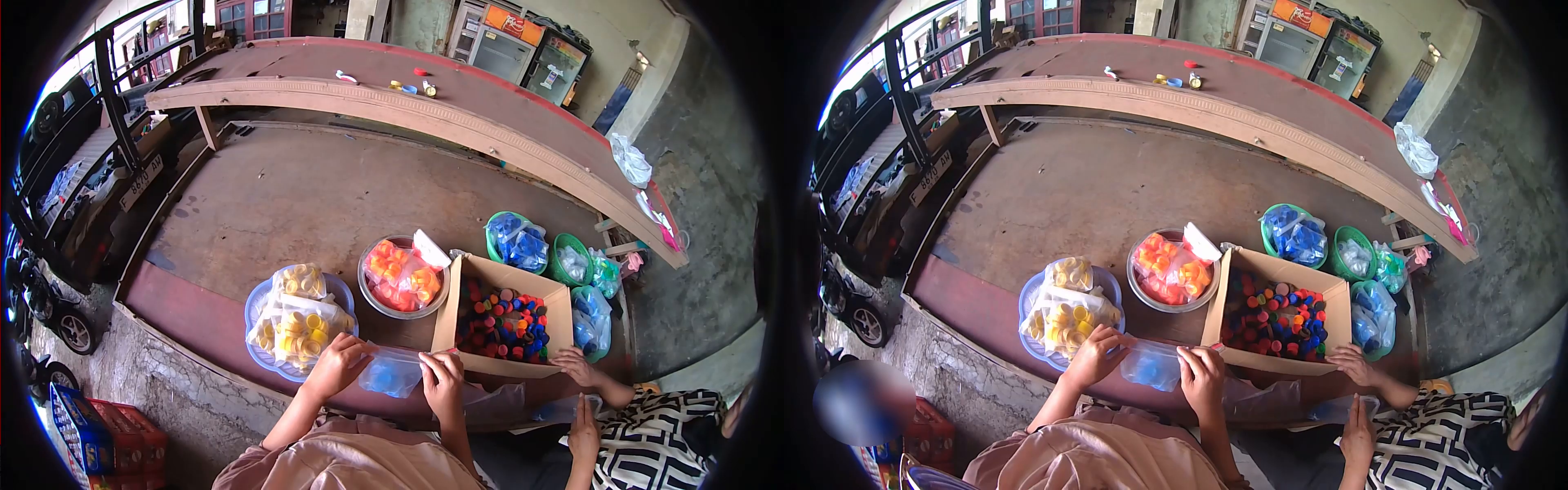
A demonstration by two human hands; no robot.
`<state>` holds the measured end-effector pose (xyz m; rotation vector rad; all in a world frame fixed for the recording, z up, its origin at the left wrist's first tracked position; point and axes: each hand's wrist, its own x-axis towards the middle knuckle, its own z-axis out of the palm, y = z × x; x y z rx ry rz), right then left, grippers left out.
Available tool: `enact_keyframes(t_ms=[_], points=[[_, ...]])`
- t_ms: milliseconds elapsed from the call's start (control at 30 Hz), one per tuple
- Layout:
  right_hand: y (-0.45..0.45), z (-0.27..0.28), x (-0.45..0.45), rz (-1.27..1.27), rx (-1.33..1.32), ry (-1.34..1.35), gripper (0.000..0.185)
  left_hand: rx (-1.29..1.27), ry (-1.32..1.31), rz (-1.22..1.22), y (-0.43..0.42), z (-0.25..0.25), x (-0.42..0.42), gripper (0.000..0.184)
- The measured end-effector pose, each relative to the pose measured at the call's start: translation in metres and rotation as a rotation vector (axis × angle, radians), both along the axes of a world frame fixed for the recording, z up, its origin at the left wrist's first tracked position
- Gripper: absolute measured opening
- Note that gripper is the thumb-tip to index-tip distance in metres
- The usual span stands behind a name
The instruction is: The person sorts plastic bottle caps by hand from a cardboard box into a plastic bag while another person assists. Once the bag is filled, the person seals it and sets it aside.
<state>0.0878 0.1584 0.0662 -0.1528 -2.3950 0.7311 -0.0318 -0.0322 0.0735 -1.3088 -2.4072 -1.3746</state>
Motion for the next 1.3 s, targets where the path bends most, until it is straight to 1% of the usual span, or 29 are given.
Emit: enact_keyframes(t_ms=[200,300,367,400,467,500,600,700,800,900,1000,1100,1200,1300], points=[[0.000,-0.003,0.001,-0.003,0.002,-0.032,0.014,-0.046,0.031,0.005,0.001,-0.002,0.001,0.013],[-0.001,-0.003,0.002,-0.019,-0.020,-0.043,0.013,-0.069,0.018,0.056,0.001,-0.005,0.004,0.012],[-0.004,-0.001,0.002,-0.049,-0.039,-0.030,0.012,-0.011,0.036,0.029,0.002,-0.006,0.001,0.012],[-0.002,-0.004,0.002,-0.013,-0.073,-0.019,0.011,0.016,0.044,0.016,0.002,-0.006,0.000,0.012],[0.004,-0.011,-0.001,0.058,-0.140,0.004,0.010,0.049,-0.062,-0.057,0.000,-0.010,-0.002,0.011],[0.004,-0.010,0.001,0.051,-0.138,-0.022,0.010,0.066,-0.114,-0.093,-0.001,-0.012,-0.003,0.011],[-0.002,0.000,0.003,0.012,-0.355,-0.066,0.009,0.098,-0.442,-0.017,-0.002,-0.009,0.002,0.012],[0.002,-0.011,0.006,0.032,-0.594,-0.084,0.010,0.115,-0.624,-0.014,-0.004,-0.022,-0.001,0.013],[0.004,-0.007,0.009,0.044,-0.663,-0.155,0.009,0.251,-0.721,-0.068,-0.002,-0.032,-0.001,0.015],[0.010,-0.022,0.001,0.133,-0.559,0.036,0.010,0.243,-0.692,-0.063,-0.002,-0.031,-0.001,0.015],[0.009,-0.021,0.004,0.064,-0.664,-0.024,0.007,0.201,-0.651,-0.036,-0.003,-0.026,0.002,0.015],[0.002,-0.012,0.005,0.041,-0.641,-0.086,0.006,0.243,-0.650,-0.012,-0.002,-0.028,0.002,0.015],[0.000,-0.012,0.003,0.017,-0.400,-0.048,0.006,0.195,-0.623,0.015,-0.003,-0.025,0.001,0.016],[0.000,-0.008,0.002,0.031,-0.262,-0.013,0.007,0.171,-0.627,0.027,-0.006,-0.023,0.000,0.017]])
